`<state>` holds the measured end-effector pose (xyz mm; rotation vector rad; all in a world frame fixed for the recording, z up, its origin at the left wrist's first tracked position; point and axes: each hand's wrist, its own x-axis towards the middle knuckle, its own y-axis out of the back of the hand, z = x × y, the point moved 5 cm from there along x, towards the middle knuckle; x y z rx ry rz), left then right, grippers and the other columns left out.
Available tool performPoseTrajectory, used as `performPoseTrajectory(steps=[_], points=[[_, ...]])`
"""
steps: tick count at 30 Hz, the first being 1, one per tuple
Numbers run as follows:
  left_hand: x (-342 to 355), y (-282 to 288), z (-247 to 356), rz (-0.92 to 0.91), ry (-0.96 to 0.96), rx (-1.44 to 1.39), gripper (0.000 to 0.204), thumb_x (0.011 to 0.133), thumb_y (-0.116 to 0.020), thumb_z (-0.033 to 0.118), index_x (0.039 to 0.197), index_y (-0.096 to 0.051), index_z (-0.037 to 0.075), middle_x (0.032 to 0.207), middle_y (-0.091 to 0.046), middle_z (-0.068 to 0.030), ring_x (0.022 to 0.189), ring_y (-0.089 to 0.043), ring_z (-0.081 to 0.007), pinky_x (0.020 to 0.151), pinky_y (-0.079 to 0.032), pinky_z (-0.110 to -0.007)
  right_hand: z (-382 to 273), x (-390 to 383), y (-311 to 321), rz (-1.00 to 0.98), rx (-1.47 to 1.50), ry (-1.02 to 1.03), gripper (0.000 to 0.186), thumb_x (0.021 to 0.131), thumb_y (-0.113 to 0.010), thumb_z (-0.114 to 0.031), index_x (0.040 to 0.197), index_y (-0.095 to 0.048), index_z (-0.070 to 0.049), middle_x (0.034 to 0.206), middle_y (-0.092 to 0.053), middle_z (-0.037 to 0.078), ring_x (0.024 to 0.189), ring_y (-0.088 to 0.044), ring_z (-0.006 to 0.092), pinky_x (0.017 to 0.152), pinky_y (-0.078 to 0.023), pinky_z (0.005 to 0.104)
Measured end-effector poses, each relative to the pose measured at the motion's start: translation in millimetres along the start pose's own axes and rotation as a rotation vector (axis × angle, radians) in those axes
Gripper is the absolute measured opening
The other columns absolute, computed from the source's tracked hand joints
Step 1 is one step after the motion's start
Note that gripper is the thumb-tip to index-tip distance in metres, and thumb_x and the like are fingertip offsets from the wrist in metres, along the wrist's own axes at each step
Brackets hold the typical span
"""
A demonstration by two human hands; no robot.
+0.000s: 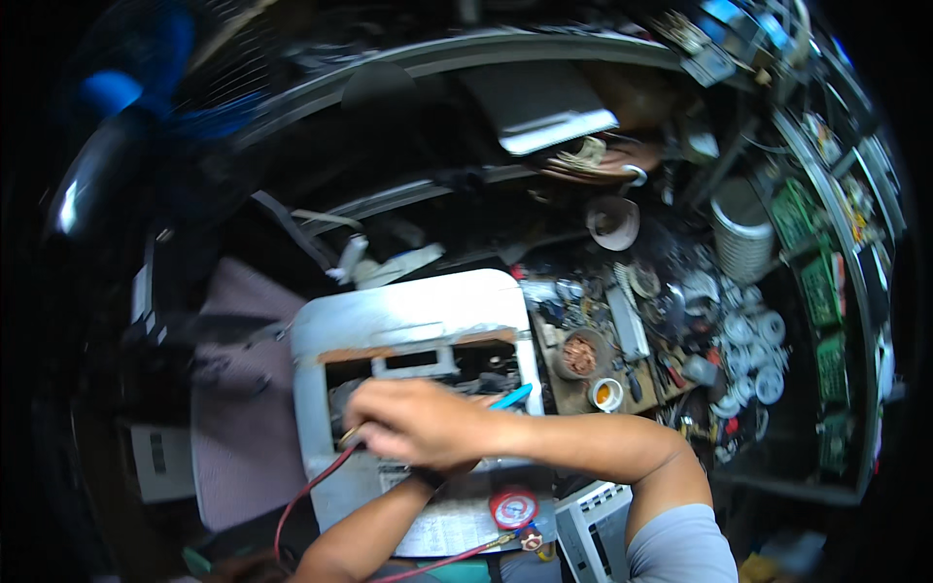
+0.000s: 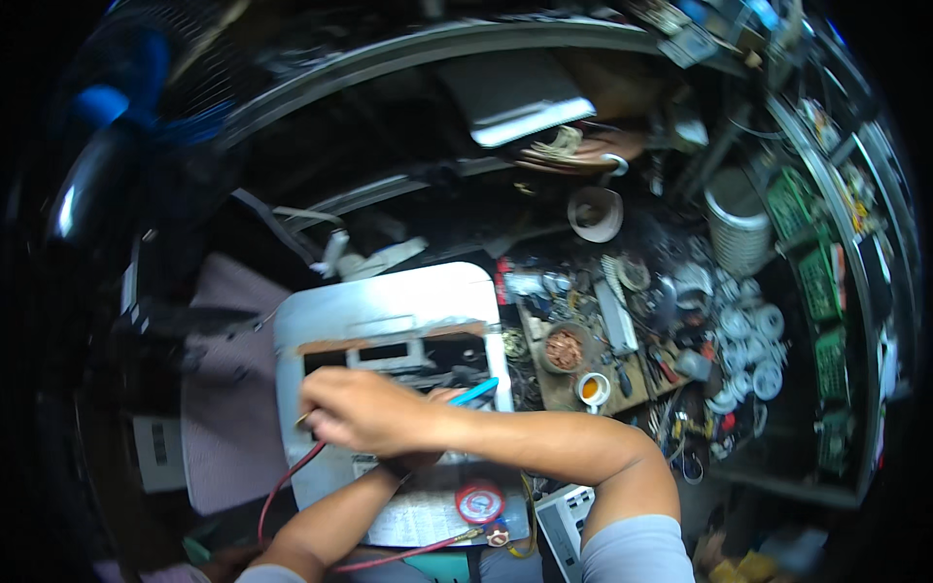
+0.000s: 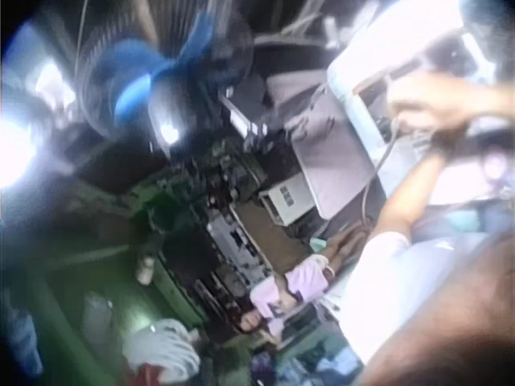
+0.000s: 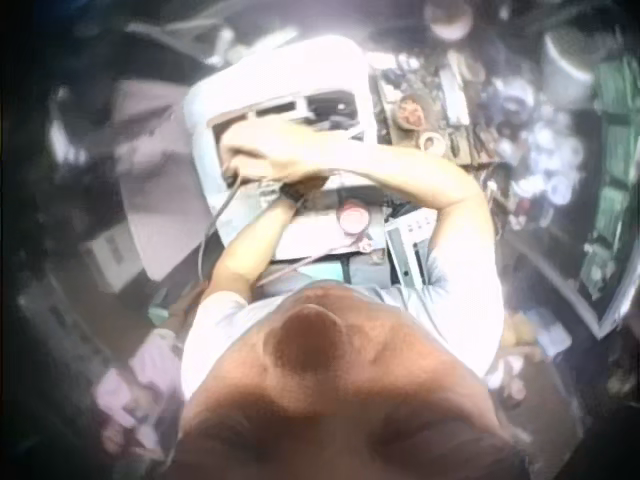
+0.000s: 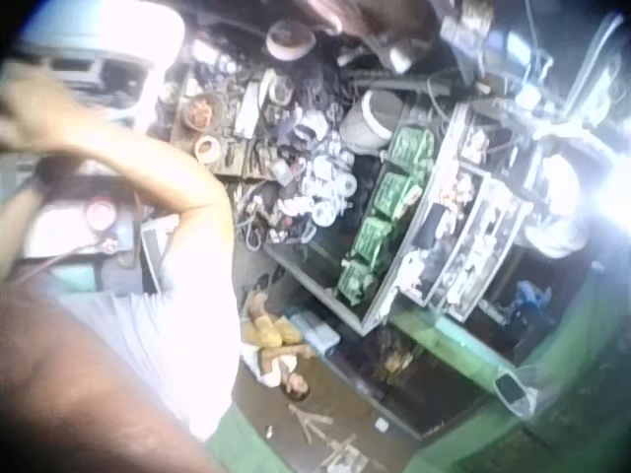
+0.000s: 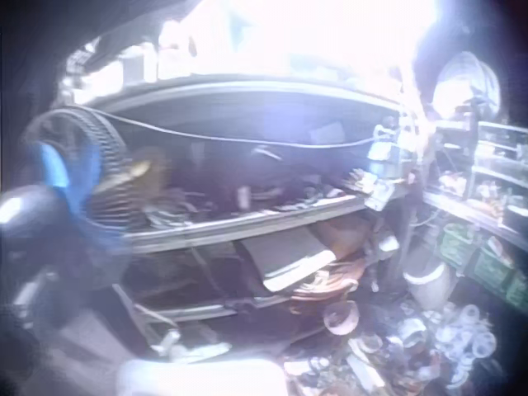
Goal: The person uses a manifold gauge and a smartphone flashlight to check the internal components and pressure of an open air conditioning unit by hand.
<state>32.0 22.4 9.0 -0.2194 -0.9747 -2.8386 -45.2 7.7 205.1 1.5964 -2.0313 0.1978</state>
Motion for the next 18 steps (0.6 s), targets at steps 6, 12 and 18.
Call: performPoseTrajectory(steps=[6, 12, 18], points=[[14.1, 21.2, 18.3, 0.126, 0.078, -0.454, 0.038, 0.096, -0.070, 0.015, 0.130, -0.063, 0.000, 0.118, -0.066, -0.0173, 0.108, -0.066, -0.0326, 0.093, -0.051, -0.039, -81.0, 78.5, -164.3, -0.227, 0.313, 0.134, 0.015, 0.091, -0.063, -0.010, 0.095, -0.055, 0.002, 0.091, -0.063, 0.022, 0.087, -0.063, 0.0448, 0.076, -0.049, 0.0501], [3.8, 15.3, 12.1, 0.232, 0.070, -0.366, 0.038, 0.096, -0.068, 0.021, 0.129, -0.064, 0.002, 0.121, -0.067, -0.0167, 0.112, -0.065, -0.0348, 0.098, -0.050, -0.041, -122.4, 84.2, -292.7, -0.318, 0.336, 0.237, 0.016, 0.089, -0.065, -0.007, 0.096, -0.056, 0.004, 0.091, -0.063, 0.025, 0.087, -0.064, 0.0473, 0.076, -0.050, 0.0524], [16.6, 0.2, -8.5, 0.116, 0.113, -0.449, 0.032, 0.101, -0.066, 0.029, 0.115, -0.065, 0.000, 0.093, -0.073, -0.0098, 0.083, -0.070, -0.0152, 0.078, -0.056, -0.033, -124.6, 72.0, -373.5, -0.318, -0.016, 0.329, 0.021, 0.085, -0.067, -0.005, 0.101, -0.057, 0.004, 0.099, -0.064, 0.025, 0.090, -0.067, 0.0466, 0.077, -0.055, 0.0506]])
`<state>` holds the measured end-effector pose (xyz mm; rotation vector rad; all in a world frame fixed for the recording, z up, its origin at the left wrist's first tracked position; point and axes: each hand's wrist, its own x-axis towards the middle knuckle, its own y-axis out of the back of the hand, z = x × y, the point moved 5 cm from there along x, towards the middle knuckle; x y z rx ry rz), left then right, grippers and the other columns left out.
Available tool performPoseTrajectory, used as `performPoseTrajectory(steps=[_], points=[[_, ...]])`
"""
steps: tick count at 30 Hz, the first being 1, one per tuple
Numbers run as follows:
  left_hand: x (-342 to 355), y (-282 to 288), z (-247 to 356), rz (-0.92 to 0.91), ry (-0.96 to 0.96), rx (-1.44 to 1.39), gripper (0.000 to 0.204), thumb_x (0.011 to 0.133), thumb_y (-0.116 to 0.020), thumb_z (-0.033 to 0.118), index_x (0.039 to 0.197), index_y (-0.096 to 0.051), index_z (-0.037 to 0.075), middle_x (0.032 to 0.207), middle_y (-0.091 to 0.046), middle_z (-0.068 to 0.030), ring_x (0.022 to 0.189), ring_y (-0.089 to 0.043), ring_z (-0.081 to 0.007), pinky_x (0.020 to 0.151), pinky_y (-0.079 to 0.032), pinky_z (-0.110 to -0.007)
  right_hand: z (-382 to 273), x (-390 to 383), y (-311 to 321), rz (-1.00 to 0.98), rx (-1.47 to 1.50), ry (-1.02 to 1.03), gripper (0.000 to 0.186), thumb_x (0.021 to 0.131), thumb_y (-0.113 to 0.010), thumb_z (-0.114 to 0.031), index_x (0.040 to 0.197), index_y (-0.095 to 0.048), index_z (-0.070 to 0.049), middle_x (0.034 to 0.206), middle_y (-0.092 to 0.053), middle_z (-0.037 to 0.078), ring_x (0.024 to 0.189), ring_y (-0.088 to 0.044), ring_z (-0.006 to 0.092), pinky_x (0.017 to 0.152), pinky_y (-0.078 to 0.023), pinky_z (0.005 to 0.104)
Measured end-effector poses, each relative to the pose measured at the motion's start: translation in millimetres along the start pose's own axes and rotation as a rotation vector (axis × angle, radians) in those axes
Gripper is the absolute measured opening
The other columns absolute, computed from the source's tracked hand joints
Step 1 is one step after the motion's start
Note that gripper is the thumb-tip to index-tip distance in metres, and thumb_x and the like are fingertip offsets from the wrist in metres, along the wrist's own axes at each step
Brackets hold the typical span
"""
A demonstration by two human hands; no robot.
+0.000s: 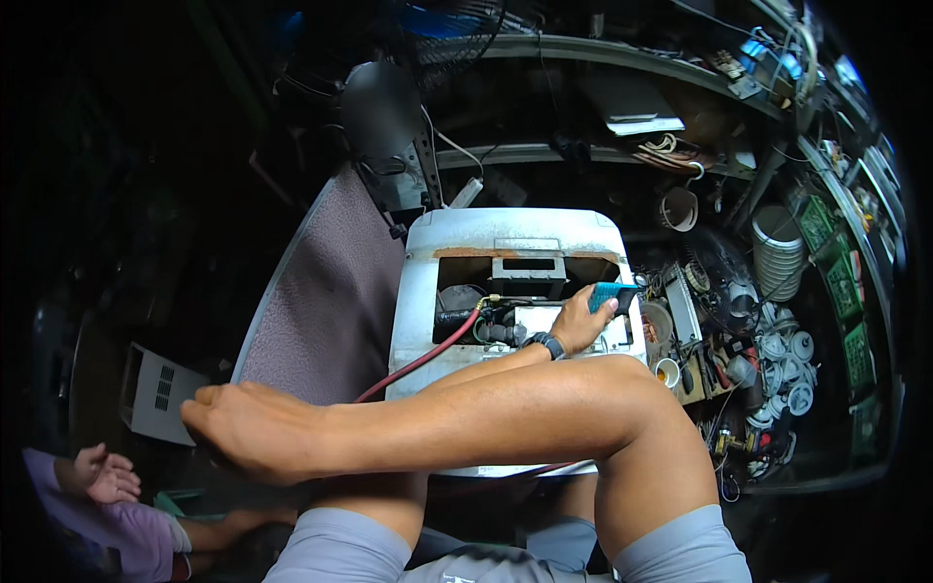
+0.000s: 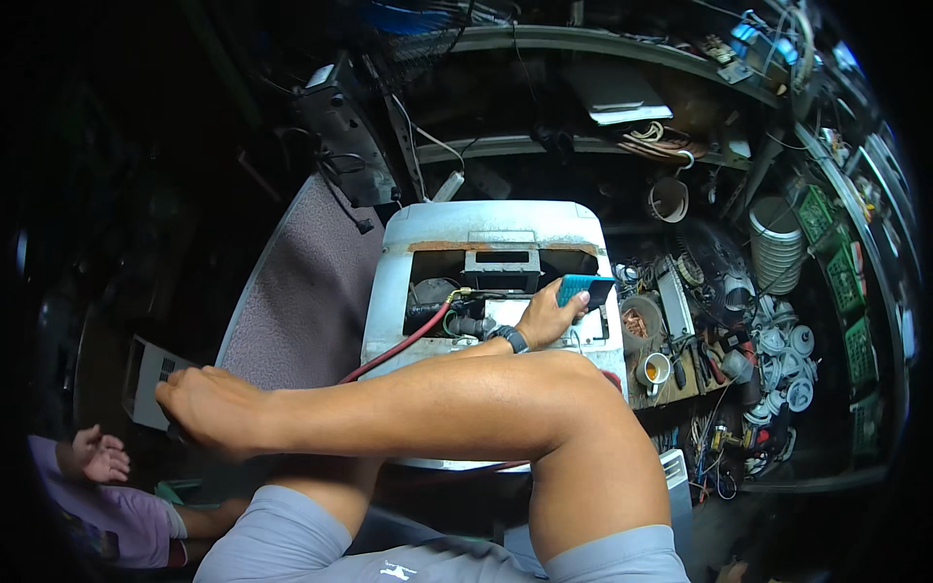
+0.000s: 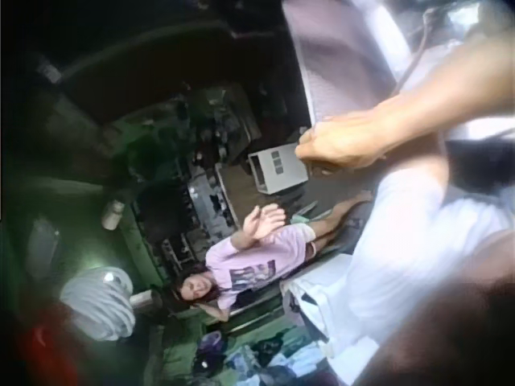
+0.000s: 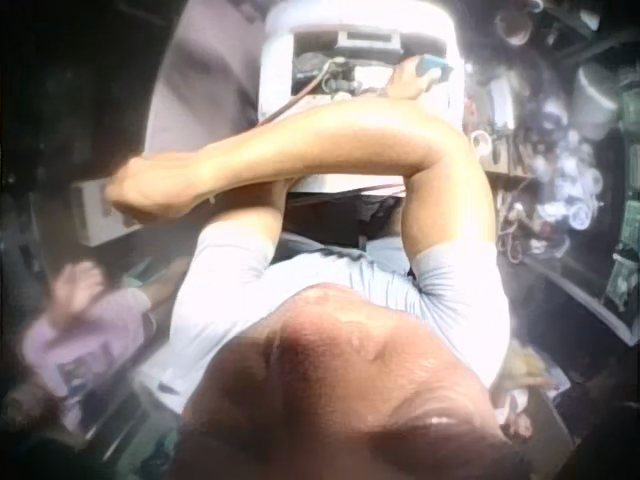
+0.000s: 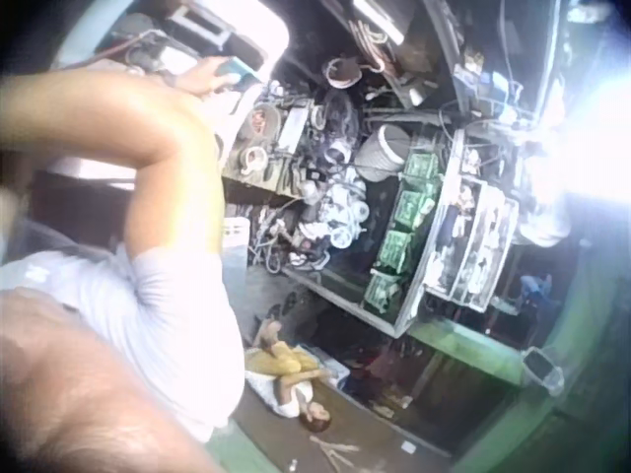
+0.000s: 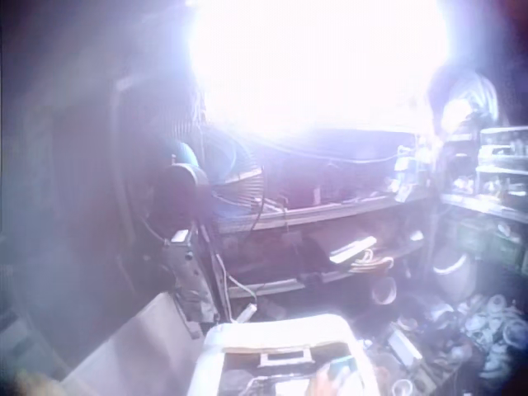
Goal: The person uses a manifold gauge and a smartphone flashlight to check the internal components and pressure of an open air conditioning unit by hand.
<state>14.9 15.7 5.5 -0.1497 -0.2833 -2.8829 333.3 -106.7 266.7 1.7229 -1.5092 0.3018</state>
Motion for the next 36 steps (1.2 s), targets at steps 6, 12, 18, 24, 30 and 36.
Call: performPoseTrajectory(steps=[6, 12, 18, 24, 30, 36], points=[[3.1, 1.3, 15.9, 0.086, 0.073, -0.135, 0.021, 0.098, -0.068, 0.025, 0.104, -0.070, 0.005, 0.076, -0.072, -0.0070, 0.067, -0.070, -0.0158, 0.064, -0.057, -0.034, -18.3, -2.6, -46.5, 0.127, -0.354, 0.016, 0.021, 0.085, -0.066, -0.006, 0.102, -0.058, 0.003, 0.099, -0.064, 0.025, 0.088, -0.069, 0.0441, 0.074, -0.057, 0.0492], [-40.9, 15.4, 65.6, 0.014, -0.050, -0.043, 0.027, 0.099, -0.067, 0.030, 0.107, -0.071, 0.004, 0.082, -0.074, -0.0092, 0.069, -0.072, -0.0169, 0.065, -0.058, -0.033, -51.5, 7.0, -96.8, 0.198, -0.529, 0.039, 0.027, 0.084, -0.070, -0.016, 0.102, -0.062, 0.002, 0.098, -0.065, 0.020, 0.086, -0.070, 0.0389, 0.073, -0.057, 0.0480], [-115.6, 16.9, 111.0, -0.027, -0.137, 0.073, 0.027, 0.097, -0.067, 0.027, 0.111, -0.071, 0.005, 0.087, -0.074, -0.0117, 0.073, -0.072, -0.0168, 0.069, -0.058, -0.034, -87.4, 9.3, -115.5, 0.122, -0.876, 0.078, 0.016, 0.086, -0.063, -0.016, 0.079, -0.070, -0.004, 0.073, -0.070, 0.019, 0.070, -0.072, 0.0373, 0.054, -0.056, 0.0493], [-153.6, 54.4, 118.7, -0.061, -0.022, 0.076, 0.028, 0.103, -0.067, 0.027, 0.113, -0.066, 0.001, 0.102, -0.070, -0.0075, 0.087, -0.070, -0.0145, 0.077, -0.060, -0.031, -56.2, 42.0, -159.7, -0.085, -0.772, -0.171, 0.028, 0.071, -0.077, -0.024, 0.092, -0.077, -0.005, 0.098, -0.076, 0.015, 0.093, -0.075, 0.0333, 0.079, -0.059, 0.0399], [-174.8, 42.8, 128.9, 0.022, -0.043, -0.062, 0.027, 0.100, -0.067, 0.026, 0.105, -0.069, 0.000, 0.081, -0.071, -0.0062, 0.071, -0.066, -0.0123, 0.066, -0.053, -0.032, -58.4, 33.2, -174.2, -0.074, -0.718, 0.020, 0.025, 0.078, -0.072, -0.032, 0.096, -0.080, -0.016, 0.117, -0.073, 0.012, 0.113, -0.070, 0.0297, 0.087, -0.058, 0.0418], [-207.3, 81.8, 138.0, 0.054, -0.053, 0.261, 0.029, 0.098, -0.067, 0.028, 0.104, -0.069, 0.000, 0.086, -0.074, -0.0116, 0.081, -0.071, -0.0215, 0.075, -0.053, -0.039, -121.1, -94.7, -27.2, 0.402, -1.055, 0.206, 0.036, 0.081, -0.070, -0.011, 0.117, -0.072, -0.015, 0.116, -0.068, 0.011, 0.112, -0.063, 0.0320, 0.092, -0.055, 0.0429]])
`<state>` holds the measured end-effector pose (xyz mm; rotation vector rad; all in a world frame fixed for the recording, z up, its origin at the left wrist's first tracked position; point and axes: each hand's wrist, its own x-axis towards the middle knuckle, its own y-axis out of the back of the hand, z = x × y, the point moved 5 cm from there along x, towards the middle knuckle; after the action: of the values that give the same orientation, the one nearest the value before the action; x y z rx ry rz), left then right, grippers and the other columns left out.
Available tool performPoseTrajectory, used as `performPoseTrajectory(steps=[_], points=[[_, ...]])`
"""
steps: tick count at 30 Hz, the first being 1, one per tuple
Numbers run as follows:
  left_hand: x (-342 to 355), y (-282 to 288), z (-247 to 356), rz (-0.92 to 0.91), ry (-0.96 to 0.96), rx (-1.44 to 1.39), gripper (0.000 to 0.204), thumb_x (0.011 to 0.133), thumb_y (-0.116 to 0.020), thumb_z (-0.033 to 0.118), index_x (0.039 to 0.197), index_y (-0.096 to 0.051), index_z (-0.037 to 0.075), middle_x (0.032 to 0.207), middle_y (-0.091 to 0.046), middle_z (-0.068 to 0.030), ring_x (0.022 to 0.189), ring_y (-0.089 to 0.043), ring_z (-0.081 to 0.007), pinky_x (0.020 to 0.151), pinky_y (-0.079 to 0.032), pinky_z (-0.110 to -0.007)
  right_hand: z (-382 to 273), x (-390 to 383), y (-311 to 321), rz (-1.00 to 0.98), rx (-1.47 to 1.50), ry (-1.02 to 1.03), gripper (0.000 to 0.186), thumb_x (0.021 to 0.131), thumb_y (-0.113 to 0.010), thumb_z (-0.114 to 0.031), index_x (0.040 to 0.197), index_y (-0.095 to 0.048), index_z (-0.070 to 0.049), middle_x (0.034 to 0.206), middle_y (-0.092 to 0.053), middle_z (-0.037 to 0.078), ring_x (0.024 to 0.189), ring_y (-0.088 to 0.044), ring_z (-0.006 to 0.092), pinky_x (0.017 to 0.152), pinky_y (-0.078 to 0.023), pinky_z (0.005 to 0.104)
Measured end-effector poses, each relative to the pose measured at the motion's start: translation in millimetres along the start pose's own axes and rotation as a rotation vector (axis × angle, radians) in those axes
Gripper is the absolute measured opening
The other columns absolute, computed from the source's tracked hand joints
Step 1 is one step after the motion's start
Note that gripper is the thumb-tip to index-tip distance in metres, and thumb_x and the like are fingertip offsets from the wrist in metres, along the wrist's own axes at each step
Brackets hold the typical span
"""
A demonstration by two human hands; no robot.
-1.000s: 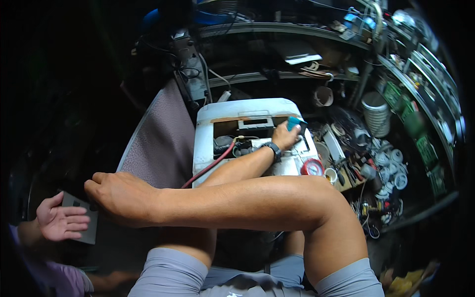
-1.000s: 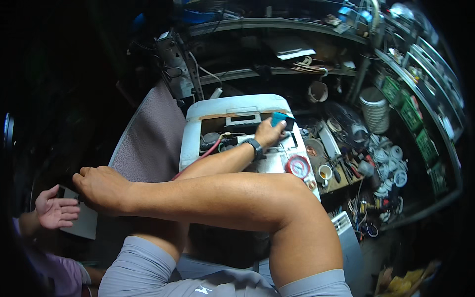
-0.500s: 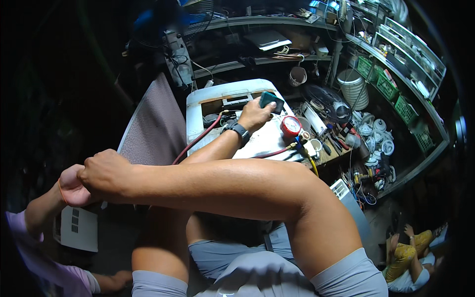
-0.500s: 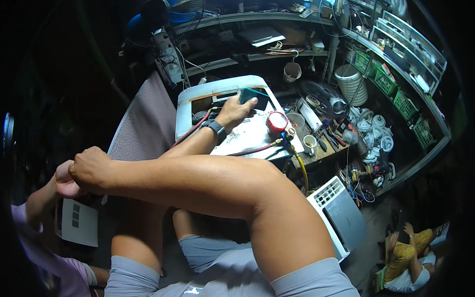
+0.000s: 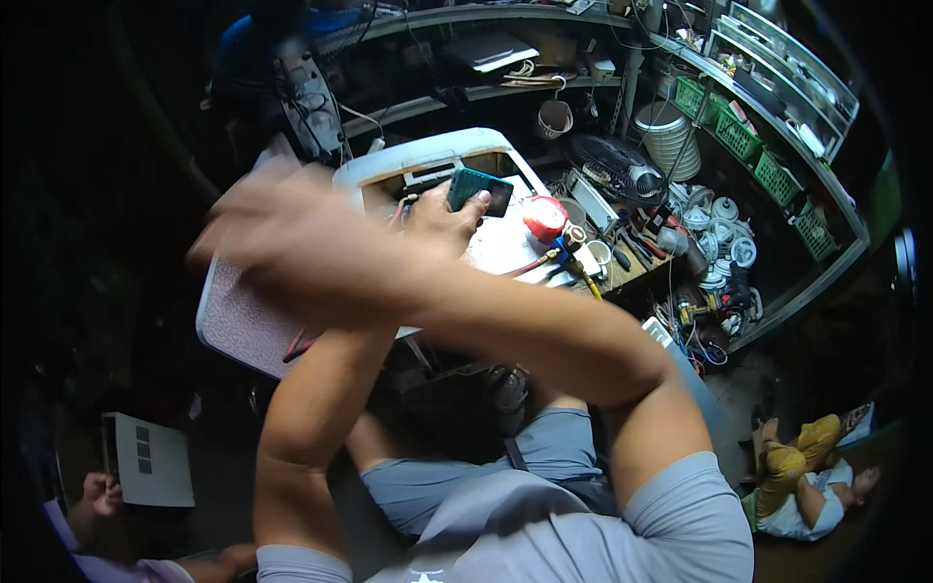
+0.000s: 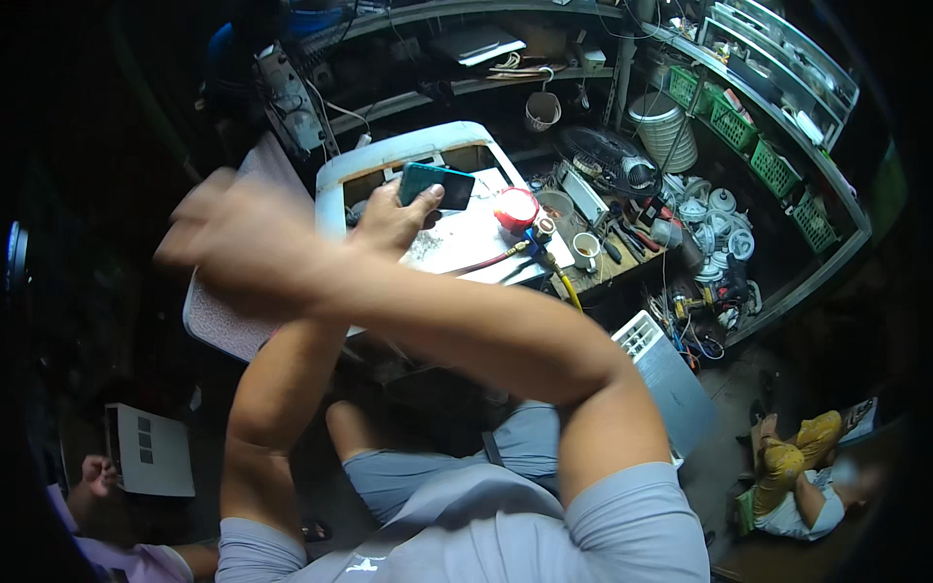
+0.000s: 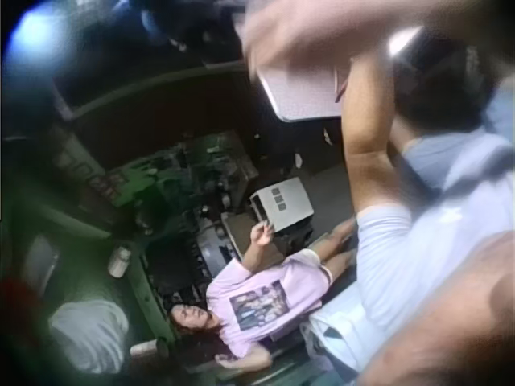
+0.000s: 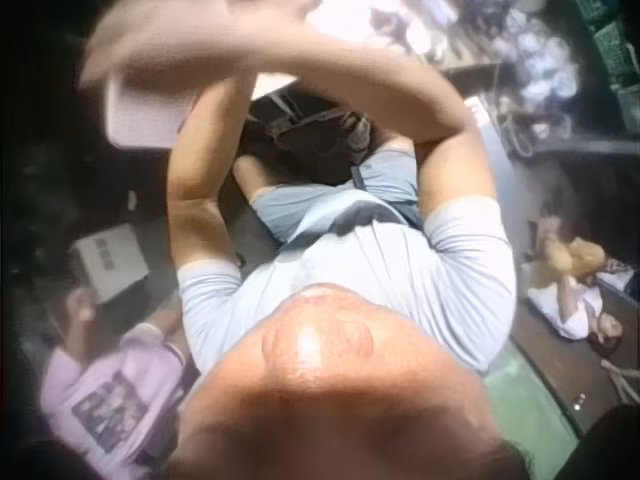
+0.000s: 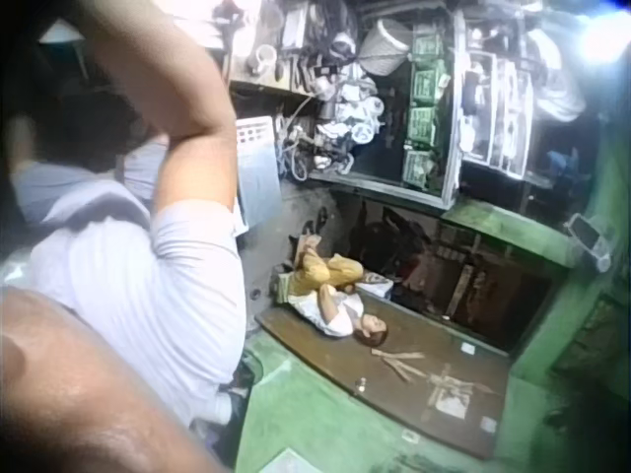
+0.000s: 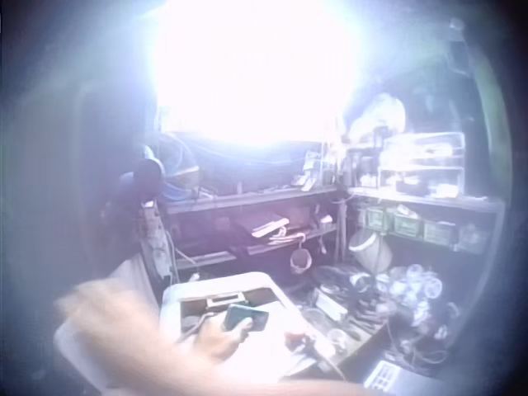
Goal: The person uses a manifold gauge and a smartphone flashlight to check the internal components and pressure of an open air conditioning unit by hand.
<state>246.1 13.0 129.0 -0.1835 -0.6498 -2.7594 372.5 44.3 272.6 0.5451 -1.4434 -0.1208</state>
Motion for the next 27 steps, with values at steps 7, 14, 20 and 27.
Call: performPoseTrajectory(steps=[7, 14, 20, 27], points=[[-39.2, 24.8, 105.2, -0.283, -0.566, 0.345, 0.030, 0.096, -0.073, 0.025, 0.113, -0.067, 0.000, 0.097, -0.072, -0.0153, 0.089, -0.070, -0.0276, 0.082, -0.054, -0.040, 104.3, -153.2, 154.1, -0.338, -0.008, -0.657, 0.069, 0.085, -0.081, -0.006, 0.148, -0.052, -0.007, 0.123, -0.067, 0.013, 0.105, -0.066, 0.0225, 0.087, -0.054, 0.0342], [2.9, -38.4, 133.5, -0.367, -0.669, 0.533, 0.027, 0.093, -0.076, 0.018, 0.113, -0.066, 0.003, 0.104, -0.070, -0.0177, 0.098, -0.069, -0.0361, 0.086, -0.054, -0.047, 121.8, -213.5, 181.9, -0.040, 0.109, -0.849, 0.045, 0.092, -0.080, -0.024, 0.130, -0.061, -0.010, 0.094, -0.074, 0.012, 0.084, -0.074, 0.0241, 0.074, -0.056, 0.0369], [52.5, -78.3, 116.7, -0.513, -0.502, 0.265, 0.070, 0.090, -0.080, 0.042, 0.141, -0.052, 0.002, 0.121, -0.067, -0.0208, 0.114, -0.069, -0.0294, 0.090, -0.060, -0.041, 147.8, -280.1, 211.9, 0.483, 0.417, -0.917, 0.033, 0.094, -0.077, -0.010, 0.124, -0.062, -0.007, 0.108, -0.069, 0.003, 0.102, -0.067, 0.0143, 0.086, -0.054, 0.0306], [77.1, -111.9, -33.5, -0.558, -0.558, 0.458, 0.092, 0.093, -0.072, 0.052, 0.154, -0.035, -0.006, 0.146, -0.049, -0.0313, 0.139, -0.047, -0.0431, 0.119, -0.036, -0.046, 133.7, -315.0, 203.3, 0.796, 0.506, -0.824, 0.031, 0.094, -0.075, -0.004, 0.123, -0.063, -0.005, 0.111, -0.068, 0.004, 0.104, -0.066, 0.0141, 0.098, -0.051, 0.0329]])
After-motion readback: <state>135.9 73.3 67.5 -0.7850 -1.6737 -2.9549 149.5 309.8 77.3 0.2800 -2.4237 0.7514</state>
